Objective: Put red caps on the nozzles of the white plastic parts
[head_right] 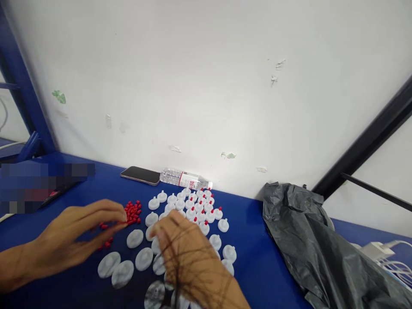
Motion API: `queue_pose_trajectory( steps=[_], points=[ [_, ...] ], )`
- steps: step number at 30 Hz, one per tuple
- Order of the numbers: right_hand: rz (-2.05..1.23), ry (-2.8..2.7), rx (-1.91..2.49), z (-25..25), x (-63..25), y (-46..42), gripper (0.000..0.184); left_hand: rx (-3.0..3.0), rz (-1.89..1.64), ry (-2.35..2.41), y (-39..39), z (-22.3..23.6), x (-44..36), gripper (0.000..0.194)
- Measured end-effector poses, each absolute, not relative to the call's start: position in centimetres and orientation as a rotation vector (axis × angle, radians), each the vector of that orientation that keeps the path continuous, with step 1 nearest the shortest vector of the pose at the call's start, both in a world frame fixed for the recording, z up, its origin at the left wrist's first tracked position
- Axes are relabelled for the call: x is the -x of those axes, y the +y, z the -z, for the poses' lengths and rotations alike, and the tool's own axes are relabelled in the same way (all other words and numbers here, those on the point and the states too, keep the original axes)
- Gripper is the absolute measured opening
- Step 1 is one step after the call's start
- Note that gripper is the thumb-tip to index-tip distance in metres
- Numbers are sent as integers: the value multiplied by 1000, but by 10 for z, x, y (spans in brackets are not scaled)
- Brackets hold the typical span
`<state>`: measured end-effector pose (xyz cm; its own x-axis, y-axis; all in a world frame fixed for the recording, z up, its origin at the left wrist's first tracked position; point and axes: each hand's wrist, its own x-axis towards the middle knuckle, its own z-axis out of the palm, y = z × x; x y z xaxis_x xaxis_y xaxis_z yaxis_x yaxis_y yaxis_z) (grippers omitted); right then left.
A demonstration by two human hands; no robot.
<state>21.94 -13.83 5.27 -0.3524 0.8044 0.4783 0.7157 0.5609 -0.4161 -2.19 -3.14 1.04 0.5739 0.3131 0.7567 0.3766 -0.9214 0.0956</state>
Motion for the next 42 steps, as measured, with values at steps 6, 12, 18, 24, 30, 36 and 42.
queue_pose_trajectory(
  steps=[6,12,18,24,30,36,42],
  points=[
    [-97,-1886,1523,-56,-283,-121,31,2610,1329,-892,-8,-22,29,17],
    [5,-1851,1656,-52,-325,-116,25,2663,1163,-1372,8,-1,33,25],
    [-44,-1895,1745,-53,-331,-118,16,2605,1019,-1636,16,2,35,24],
    [-135,-1976,1838,-49,-335,-118,22,2630,815,-1638,21,6,38,16],
    [-162,-2006,1907,-43,-336,-116,14,2687,690,-1639,23,13,39,14],
    [-153,-2047,1840,-45,-333,-118,28,2696,632,-1638,19,11,35,7],
    [-210,-2129,1775,-40,-327,-116,20,2748,719,-1590,16,5,35,16]
  ],
)
